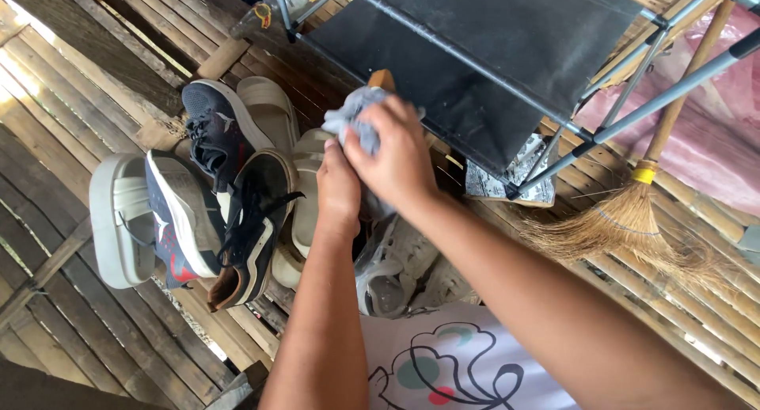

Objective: Wiping and cleaning various shoes and sandals with a cloth.

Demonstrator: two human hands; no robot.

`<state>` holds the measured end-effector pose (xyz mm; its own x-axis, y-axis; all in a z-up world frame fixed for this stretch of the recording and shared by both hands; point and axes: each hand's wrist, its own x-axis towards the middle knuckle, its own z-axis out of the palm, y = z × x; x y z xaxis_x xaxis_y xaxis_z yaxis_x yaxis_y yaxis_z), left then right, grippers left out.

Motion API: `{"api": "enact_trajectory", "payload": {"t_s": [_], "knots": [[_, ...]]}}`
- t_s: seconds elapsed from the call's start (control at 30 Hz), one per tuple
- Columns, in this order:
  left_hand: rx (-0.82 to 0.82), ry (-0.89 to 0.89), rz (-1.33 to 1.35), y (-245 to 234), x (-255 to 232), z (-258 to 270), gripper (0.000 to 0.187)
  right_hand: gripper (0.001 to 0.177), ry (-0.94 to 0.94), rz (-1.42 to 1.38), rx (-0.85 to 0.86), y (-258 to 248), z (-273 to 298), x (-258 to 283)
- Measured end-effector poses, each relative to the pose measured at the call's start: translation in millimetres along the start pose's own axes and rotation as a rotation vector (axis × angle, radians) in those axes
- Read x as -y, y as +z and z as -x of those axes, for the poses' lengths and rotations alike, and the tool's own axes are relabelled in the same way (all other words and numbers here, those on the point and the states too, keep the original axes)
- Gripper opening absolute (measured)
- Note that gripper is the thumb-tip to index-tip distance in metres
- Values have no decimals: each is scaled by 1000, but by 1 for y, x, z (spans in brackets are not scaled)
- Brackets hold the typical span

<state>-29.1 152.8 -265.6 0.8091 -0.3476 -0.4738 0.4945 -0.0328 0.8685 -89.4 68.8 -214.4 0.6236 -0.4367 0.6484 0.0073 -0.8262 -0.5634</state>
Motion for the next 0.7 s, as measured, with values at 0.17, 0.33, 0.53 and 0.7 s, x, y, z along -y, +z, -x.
{"api": "enact_trajectory", "payload": {"t_s": [0.17,0.33,0.53,0.7], "knots": [[152,193,5,9,-13,28,58,22,228,79,-42,10,-49,-62],[135,129,-105,12,-21,38,55,25,683,-53,133,-2,-79,-64],[192,316,38,1,4,14,58,31,456,27,-19,8,-34,-47],[163,43,-148,4,-6,28,59,30,336,103,-53,-11,11,-28]]}}
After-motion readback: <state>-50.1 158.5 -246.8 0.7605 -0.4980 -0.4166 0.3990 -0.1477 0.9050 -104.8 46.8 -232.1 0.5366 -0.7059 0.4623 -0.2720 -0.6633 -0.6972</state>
